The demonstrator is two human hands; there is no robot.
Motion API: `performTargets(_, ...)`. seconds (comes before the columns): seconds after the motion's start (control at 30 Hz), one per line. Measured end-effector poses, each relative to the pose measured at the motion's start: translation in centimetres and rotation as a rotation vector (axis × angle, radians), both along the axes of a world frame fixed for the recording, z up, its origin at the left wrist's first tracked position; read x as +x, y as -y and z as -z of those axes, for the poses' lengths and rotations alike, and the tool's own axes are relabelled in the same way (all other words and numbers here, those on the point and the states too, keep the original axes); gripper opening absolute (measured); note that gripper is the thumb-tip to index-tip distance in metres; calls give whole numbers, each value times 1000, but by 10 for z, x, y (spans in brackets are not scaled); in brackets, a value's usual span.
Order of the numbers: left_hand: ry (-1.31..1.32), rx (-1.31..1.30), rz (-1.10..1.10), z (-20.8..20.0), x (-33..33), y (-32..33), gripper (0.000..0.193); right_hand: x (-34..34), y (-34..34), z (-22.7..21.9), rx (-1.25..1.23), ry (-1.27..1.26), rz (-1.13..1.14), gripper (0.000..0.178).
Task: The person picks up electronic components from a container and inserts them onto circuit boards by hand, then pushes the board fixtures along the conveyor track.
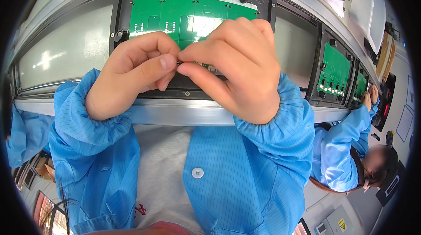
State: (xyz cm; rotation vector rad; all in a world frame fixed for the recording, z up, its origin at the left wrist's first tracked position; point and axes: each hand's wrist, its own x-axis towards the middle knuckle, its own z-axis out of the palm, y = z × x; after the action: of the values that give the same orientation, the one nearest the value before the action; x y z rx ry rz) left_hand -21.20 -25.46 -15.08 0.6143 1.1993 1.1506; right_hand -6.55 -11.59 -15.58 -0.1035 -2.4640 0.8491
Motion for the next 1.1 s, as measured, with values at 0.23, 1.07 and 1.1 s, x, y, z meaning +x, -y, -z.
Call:
performTargets(0.23, 110, 21, -2, 0, -3, 3, 15, 3, 0, -7, -226, 91, -15, 14)
performTargets(1.07, 321, 74, -382, -1, -10, 0, 30, 2, -10, 8, 14, 483, 135, 9)
performTargets(1.1, 324, 71, -378, -2, -10, 1, 30, 2, -10, 8, 18, 487, 135, 9)
